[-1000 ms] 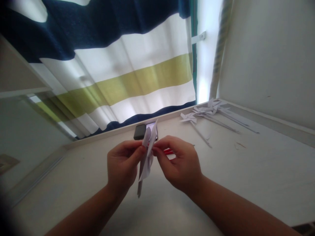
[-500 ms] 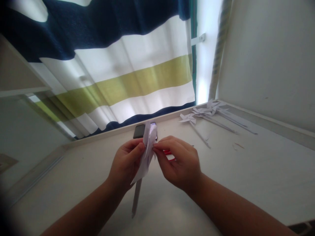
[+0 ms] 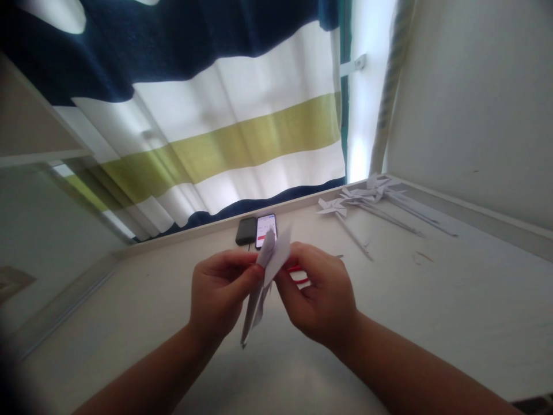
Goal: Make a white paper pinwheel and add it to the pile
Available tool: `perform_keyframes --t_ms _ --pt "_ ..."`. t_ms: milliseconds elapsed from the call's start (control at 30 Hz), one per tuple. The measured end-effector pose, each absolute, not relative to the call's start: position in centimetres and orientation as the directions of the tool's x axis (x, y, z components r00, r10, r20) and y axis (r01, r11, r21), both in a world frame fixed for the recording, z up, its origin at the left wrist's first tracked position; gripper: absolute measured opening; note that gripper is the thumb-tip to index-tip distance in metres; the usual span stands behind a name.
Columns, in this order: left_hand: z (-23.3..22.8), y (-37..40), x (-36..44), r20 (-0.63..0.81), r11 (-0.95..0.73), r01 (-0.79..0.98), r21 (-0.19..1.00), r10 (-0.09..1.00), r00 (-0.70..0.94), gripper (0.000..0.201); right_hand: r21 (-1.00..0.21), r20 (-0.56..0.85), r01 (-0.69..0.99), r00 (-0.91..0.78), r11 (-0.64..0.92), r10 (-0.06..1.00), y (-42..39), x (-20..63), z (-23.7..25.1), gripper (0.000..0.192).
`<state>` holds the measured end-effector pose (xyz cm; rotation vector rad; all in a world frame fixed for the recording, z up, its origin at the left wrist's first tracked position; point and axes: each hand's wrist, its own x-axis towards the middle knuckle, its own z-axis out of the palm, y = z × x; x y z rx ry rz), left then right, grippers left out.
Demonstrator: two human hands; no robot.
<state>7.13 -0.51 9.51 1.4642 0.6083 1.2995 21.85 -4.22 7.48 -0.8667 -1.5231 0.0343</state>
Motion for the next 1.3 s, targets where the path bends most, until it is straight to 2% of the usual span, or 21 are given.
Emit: perform_keyframes --t_ms 167,367,500,633,833,933,1033,1133,1300 --pt "9.2 -0.2 7.2 0.405 -0.348 -0.233 0.908 0.869 0.282 0.014 -0.487 0.854 0.494 0.097 0.720 0.511 -3.8 21.9 7.6 0.017" --pt "9.3 0.6 7.0 0.395 -0.337 -0.219 0.916 0.854 0.339 0.010 -0.535 0.831 0.434 0.117 0.725 0.544 -3.1 22.1 7.7 0.012" --pt "9.6 0.6 6.8 0.481 -0.481 -0.083 0.873 0.819 0.313 0.009 -0.546 0.823 0.425 0.109 0.722 0.558 -2.9 22.2 7.8 0.010" --pt "9.9 0.4 6.6 0.561 -0.617 0.044 0.786 0.741 0.368 0.016 -0.537 0.818 0.471 0.088 0.700 0.569 -2.9 22.3 7.9 0.008" --pt "10.6 0.7 6.0 0.565 -0.683 0.196 0.704 0.705 0.429 0.019 -0.534 0.808 0.481 0.048 0.695 0.588 -2.8 22.3 7.8 0.007" --pt "11.1 0.5 5.7 0.564 -0.703 0.210 0.679 0.684 0.463 0.020 -0.468 0.836 0.491 -0.024 0.735 0.548 -2.9 22.3 7.9 0.007" --pt "11.8 -0.2 5.5 0.565 -0.722 0.218 0.657 0.663 0.491 0.022 -0.353 0.890 0.513 -0.076 0.783 0.450 -3.1 22.3 8.0 0.009" --pt "12.3 -0.8 5.4 0.591 -0.755 0.239 0.611 0.635 0.497 0.025 -0.262 0.926 0.548 -0.088 0.794 0.366 -3.4 22.2 8.0 0.020" --pt "12.6 -1.5 5.2 0.596 -0.761 0.283 0.584 0.639 0.487 0.024 -0.171 0.946 0.554 -0.139 0.815 0.294 -3.7 22.2 8.0 0.035"
